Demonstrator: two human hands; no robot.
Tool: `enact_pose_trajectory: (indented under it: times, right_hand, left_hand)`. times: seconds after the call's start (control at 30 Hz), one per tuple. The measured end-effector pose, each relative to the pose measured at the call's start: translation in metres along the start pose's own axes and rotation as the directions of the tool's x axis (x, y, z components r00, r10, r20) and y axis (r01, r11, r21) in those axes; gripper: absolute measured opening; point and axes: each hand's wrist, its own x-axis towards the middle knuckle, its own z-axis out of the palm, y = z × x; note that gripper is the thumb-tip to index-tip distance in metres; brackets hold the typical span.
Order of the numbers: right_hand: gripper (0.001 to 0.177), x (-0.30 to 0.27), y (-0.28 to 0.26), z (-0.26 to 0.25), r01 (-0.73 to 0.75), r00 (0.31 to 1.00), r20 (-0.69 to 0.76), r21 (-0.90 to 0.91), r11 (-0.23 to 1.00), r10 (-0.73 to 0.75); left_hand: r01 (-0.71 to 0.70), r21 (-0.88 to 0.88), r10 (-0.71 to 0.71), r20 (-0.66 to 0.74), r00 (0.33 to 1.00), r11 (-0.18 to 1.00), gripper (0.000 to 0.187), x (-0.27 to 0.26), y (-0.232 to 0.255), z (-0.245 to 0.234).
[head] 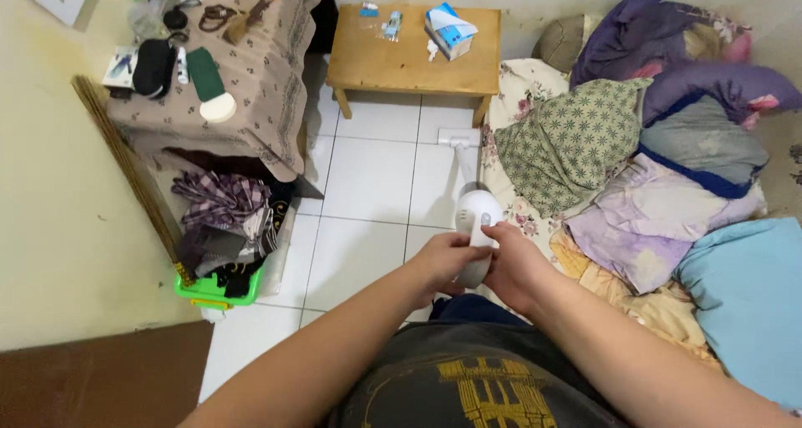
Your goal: Vacuuming the floor in a room using a handheld vacuum cleaner.
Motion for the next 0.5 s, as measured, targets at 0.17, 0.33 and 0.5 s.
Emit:
enact_pose_trajectory:
  times: [0.17, 0.33, 0.5]
  right_hand:
    - [0.044, -0.039, 0.021, 0.015, -0.097, 0.994, -0.043, 0.015, 0.995, 0.097]
    - [0.037, -0.081, 0.056, 0.023, -0.043, 0.996, 0.08, 0.058, 0.997, 0.039]
    - [0.032, -0.134, 0.08, 0.04, -0.088, 0.975, 0.216, 0.118, 0.989, 0.061]
  left_hand:
    - [0.066, 0.049, -0.065, -0.026, 0.998, 0.997, 0.055, -0.043, -0.005, -0.009]
    - [0.027, -0.074, -0.025, 0.036, 0.999, 0.997, 0.052, -0.092, -0.034, -0.015]
    - [0.077, -0.268, -0.035, 0.158, 0.987, 0.96, 0.039, -0.142, -0.055, -0.008]
